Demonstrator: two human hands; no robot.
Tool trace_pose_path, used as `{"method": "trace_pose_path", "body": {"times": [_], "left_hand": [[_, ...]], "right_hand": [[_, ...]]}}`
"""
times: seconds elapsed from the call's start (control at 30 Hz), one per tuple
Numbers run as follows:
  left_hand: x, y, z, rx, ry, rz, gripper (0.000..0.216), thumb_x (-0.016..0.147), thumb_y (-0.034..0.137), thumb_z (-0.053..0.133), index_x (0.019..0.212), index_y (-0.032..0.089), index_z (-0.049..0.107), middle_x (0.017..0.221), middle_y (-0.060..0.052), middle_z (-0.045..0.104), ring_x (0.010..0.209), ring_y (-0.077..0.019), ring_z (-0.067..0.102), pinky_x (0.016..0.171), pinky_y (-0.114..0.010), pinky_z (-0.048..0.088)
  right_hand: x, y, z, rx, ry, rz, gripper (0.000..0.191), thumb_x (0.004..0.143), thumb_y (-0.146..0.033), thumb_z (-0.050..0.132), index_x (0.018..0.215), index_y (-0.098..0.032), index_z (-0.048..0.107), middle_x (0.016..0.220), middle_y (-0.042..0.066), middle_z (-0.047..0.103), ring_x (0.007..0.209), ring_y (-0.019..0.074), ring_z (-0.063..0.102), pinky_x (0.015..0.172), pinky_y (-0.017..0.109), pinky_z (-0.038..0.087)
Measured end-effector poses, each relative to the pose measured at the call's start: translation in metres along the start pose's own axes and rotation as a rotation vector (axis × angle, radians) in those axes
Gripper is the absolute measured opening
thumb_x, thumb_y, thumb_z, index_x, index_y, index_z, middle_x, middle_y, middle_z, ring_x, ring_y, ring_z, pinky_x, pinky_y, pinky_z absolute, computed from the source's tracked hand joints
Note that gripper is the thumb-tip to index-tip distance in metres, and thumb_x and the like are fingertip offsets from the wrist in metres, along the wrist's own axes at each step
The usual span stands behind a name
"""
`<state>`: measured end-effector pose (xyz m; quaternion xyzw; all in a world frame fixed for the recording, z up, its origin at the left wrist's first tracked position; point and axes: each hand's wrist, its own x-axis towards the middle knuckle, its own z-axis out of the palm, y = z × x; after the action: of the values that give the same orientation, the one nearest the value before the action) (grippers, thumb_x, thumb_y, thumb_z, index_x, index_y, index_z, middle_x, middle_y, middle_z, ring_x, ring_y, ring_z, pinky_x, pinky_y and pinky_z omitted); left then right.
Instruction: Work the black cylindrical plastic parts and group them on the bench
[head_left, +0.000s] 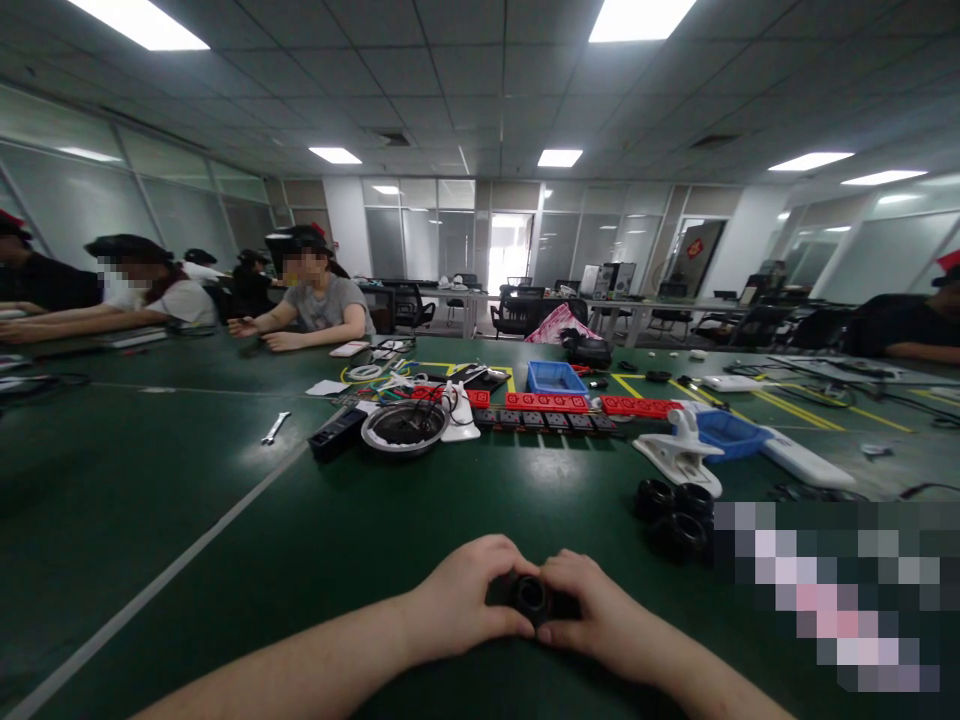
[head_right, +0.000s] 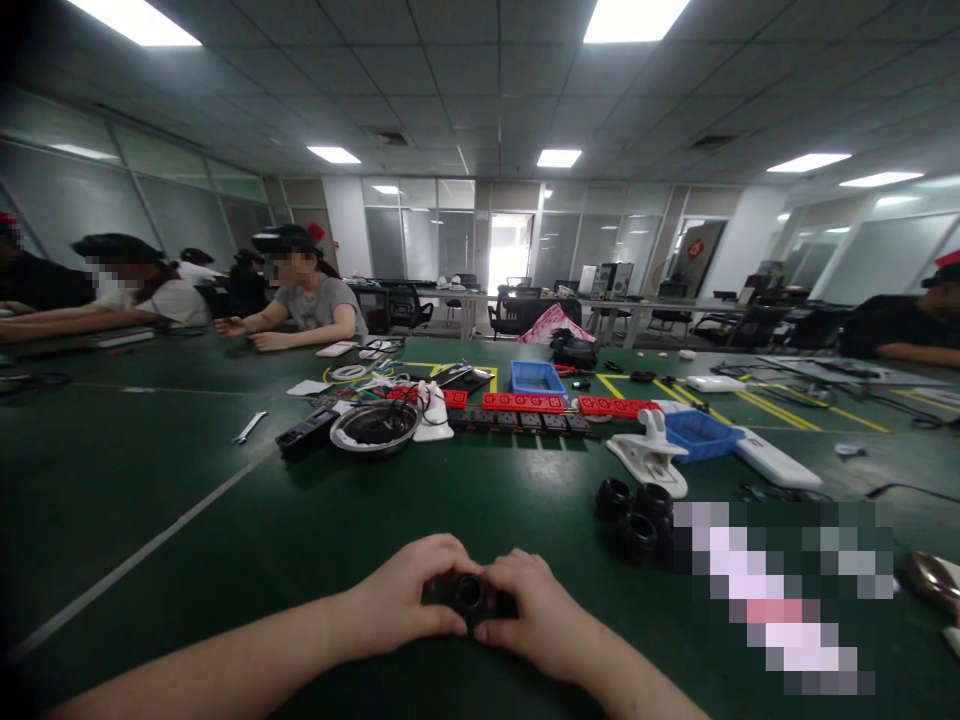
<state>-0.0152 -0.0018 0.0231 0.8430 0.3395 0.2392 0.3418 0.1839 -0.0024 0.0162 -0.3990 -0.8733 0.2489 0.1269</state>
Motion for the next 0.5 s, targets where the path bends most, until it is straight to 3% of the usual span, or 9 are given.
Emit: {"method": "trace_pose_path", "body": {"times": [0.1, 0.23, 0.37, 0.5], "left_hand": [[-0.001, 0.001, 0.004, 0.009, 0.007, -0.068, 0.036, 0.064, 0.024, 0.074, 0.097, 0.023, 0.059, 0.088, 0.002, 0.051, 0.077, -0.0138, 0.049, 0.068, -0.022, 0.038], [-0.001, 0.002, 0.015, -0.005, 0.084, -0.208, 0.037, 0.057, 0.026, 0.077, 0.088, 0.019, 0.059, 0.08, 0.003, 0.046, 0.066, -0.0118, 0.044, 0.056, -0.02, 0.035], [0.0, -0.002, 0.022, -0.044, 0.129, -0.238, 0.037, 0.055, 0.022, 0.078, 0.086, 0.018, 0.058, 0.076, 0.005, 0.045, 0.062, -0.0104, 0.042, 0.053, -0.019, 0.033], [0.001, -0.006, 0.02, -0.101, 0.126, -0.223, 0.048, 0.056, 0.017, 0.076, 0.099, 0.02, 0.055, 0.08, 0.004, 0.047, 0.06, -0.0092, 0.041, 0.053, -0.019, 0.034]], "right_hand": [[0.002, 0.0, 0.003, 0.005, 0.017, 0.064, 0.019, 0.066, -0.031, 0.069, 0.074, -0.018, 0.058, 0.071, -0.002, 0.056, 0.072, 0.016, 0.048, 0.064, 0.026, 0.031], [0.004, -0.006, 0.015, -0.131, 0.09, 0.199, 0.037, 0.057, -0.047, 0.071, 0.069, -0.017, 0.055, 0.071, 0.002, 0.056, 0.068, 0.0179, 0.048, 0.06, 0.027, 0.031], [0.005, -0.013, 0.022, -0.28, 0.152, 0.196, 0.039, 0.065, -0.056, 0.062, 0.07, -0.017, 0.056, 0.07, 0.004, 0.058, 0.07, 0.0204, 0.049, 0.068, 0.033, 0.031], [0.003, -0.012, 0.017, -0.266, 0.175, 0.168, 0.045, 0.058, -0.057, 0.067, 0.078, -0.018, 0.057, 0.076, 0.004, 0.059, 0.075, 0.0226, 0.05, 0.071, 0.034, 0.032]]}}
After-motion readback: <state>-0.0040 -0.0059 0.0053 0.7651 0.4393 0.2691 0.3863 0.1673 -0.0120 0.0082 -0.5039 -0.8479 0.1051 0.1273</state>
